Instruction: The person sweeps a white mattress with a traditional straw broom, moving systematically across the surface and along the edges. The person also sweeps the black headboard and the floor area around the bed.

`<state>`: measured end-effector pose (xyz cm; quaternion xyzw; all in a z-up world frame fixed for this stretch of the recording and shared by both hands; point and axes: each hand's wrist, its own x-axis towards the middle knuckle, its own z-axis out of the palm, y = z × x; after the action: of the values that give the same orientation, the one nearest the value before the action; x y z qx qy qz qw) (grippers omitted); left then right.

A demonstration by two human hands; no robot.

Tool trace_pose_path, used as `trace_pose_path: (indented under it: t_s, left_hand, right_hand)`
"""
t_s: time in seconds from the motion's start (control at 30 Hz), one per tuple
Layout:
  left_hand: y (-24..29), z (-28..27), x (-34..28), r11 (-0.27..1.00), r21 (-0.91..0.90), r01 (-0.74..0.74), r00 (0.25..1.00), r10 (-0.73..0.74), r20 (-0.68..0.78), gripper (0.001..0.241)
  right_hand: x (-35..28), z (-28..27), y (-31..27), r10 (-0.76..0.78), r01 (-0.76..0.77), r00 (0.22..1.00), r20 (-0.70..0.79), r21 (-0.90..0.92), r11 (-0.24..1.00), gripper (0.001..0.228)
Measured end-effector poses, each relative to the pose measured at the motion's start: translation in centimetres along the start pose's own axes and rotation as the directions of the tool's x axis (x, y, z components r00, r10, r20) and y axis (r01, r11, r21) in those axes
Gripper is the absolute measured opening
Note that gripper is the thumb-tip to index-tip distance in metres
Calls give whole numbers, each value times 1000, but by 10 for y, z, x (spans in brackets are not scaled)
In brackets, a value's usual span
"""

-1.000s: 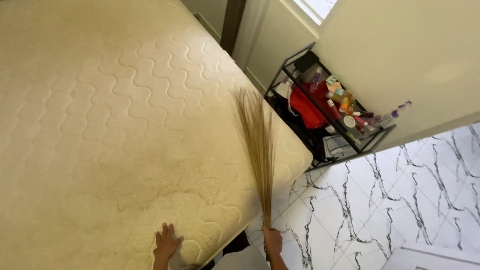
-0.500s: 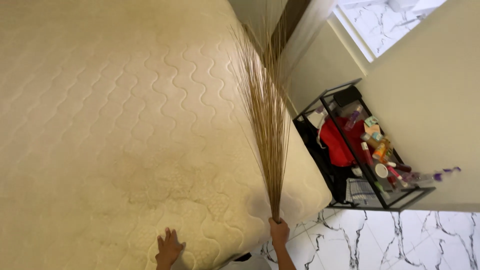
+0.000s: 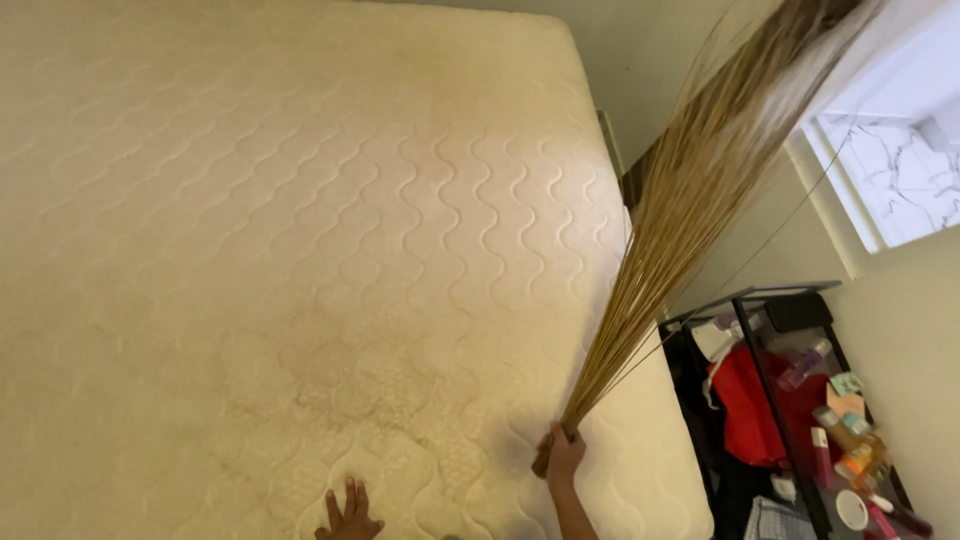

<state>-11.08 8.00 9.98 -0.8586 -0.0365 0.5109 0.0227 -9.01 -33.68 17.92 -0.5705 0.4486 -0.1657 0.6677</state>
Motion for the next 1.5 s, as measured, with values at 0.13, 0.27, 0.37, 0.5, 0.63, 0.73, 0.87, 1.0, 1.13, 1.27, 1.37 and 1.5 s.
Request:
trace_pose_path:
  t_s: [0.13,0.27,0.37,0.5,0.63,0.73,0.87,1.0,1.13,1.27,1.37,1.5]
  left_hand:
    - [7,9,-16,999,-3,46,998,-46,-46,100]
    - [10,20,-18,994,26,105,975,-98,-201,104]
    - [16,22,-21,995,2,102,973,-99,-209,107]
    - [26,17,-16,990,36,135,970,-125,-207,102]
    - [34,10,-20,982,56,183,980,-177,-94,94]
    - [39,10,-27,973,54,223,971,-217,-97,94]
    - [45,27,-9,968,23,249,960,-243,-138,95]
    - [46,52,10,933,-340,121,745,-312,-589,114]
    - [55,25,-19,958,-43,284,944,-287,-165,99]
    - [48,7,-28,957,-71,280,953,-286,-95,99]
    - [47,10,-28,961,-72,266,962,-269,-43,100]
    - [45,12,-21,962,-86,258,962,-264,-65,98]
  right_hand:
    - [28,96,-30,-14,20,962,272,-18,1000,27]
    - [37,139,14,336,-190,760,556,-304,934,40]
    - [24,138,8,595,-115,632,497,-700,705,29]
    - [7,137,-30,513,223,628,585,-767,602,25]
    - [17,137,-55,152,364,720,677,-555,748,14]
    - [48,164,-53,-222,510,770,598,-369,777,11]
    - [60,227,-45,-283,508,800,529,-347,788,18]
    - [47,261,2,140,58,718,681,-259,964,22]
    - [72,222,84,556,272,461,692,-707,653,37]
    - [6,223,1,443,446,635,633,-768,460,30]
    - [-20,236,-43,184,496,767,614,-750,438,25]
    - [12,283,-11,31,348,772,634,-464,815,16]
